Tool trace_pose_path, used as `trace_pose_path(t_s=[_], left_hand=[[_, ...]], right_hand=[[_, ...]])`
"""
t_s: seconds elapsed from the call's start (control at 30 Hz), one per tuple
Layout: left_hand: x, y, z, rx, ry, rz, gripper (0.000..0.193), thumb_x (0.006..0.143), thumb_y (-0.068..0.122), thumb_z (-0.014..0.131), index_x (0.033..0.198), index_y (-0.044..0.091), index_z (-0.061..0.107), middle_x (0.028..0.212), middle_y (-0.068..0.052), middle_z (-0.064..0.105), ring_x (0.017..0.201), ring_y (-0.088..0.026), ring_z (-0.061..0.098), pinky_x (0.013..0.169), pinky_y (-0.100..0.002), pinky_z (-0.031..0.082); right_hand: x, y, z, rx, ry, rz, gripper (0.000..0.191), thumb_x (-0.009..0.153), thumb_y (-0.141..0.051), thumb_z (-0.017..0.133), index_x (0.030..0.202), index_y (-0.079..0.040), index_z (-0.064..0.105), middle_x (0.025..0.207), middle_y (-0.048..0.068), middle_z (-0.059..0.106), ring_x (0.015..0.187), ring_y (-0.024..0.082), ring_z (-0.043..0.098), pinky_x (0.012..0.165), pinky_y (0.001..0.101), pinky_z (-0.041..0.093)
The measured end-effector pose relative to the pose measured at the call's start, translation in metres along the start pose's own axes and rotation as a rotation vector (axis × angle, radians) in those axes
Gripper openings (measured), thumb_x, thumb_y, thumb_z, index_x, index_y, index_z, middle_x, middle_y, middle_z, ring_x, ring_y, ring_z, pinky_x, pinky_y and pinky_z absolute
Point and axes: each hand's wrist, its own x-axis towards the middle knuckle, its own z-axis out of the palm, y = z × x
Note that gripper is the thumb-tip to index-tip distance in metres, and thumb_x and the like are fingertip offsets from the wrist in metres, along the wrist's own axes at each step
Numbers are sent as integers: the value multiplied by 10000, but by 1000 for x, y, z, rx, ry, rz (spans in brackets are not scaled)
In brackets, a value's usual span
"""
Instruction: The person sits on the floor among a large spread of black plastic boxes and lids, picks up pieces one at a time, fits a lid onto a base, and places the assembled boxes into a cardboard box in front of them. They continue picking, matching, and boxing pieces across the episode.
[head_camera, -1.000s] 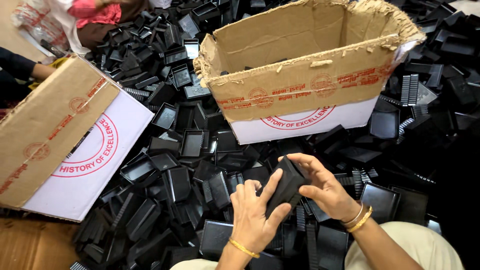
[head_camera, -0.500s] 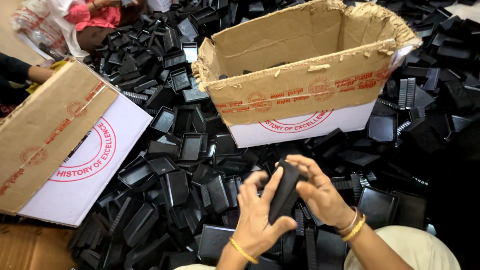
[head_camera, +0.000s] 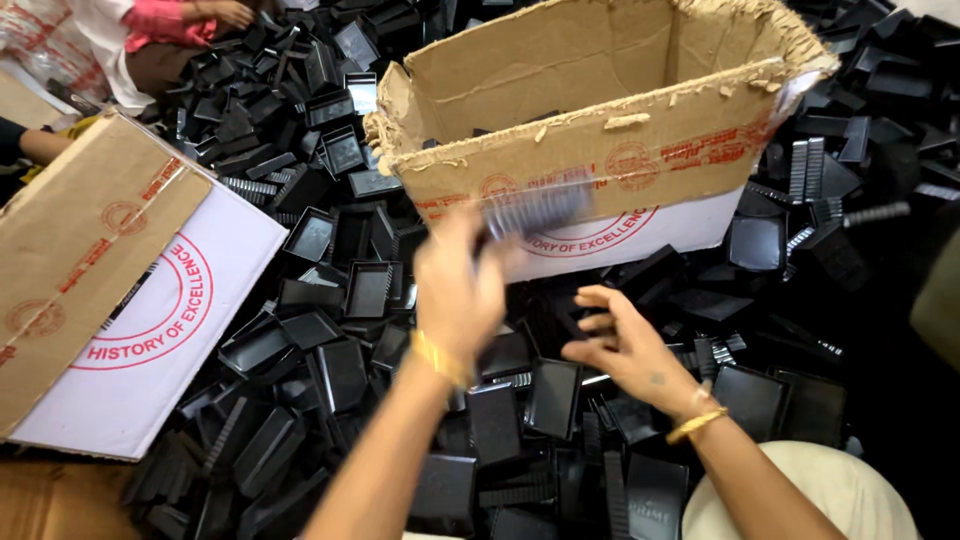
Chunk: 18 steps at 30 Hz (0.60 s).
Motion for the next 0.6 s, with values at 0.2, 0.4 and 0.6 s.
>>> trace_pose_path(t_s=[0.2,0.4,0.6], left_hand=[[75,-38,26,29,133,113,433,936,211,731,1266,-24,577,1230,-234,622,1102,-388,647,977,-425,513],[-123,-21,30,-38,-717,-521,262,832,275,680,808,19,726,830,-222,714,783,-406,711,697,-472,572],[-243,25,52,-215,-764,-695,416,739,361,856,803,-13,686,879,-187,687,831,-359,677,744,-442,543]], right_hand=[[-4,32,31,-928,-416,-301,780,740,-79,783,1468,-69,502,1494,197,396,1167,414,515,975,447,484],[3,42,41,-1292,-570,-125,324,701,-54,729,1023,-87,708,1613,3,352,1179,277,543,833,402,596],[3,-2,15,-1248,-541,1,324,701,-322,836,897,-98,709,1237,9,564,1186,250,529,950,387,538]])
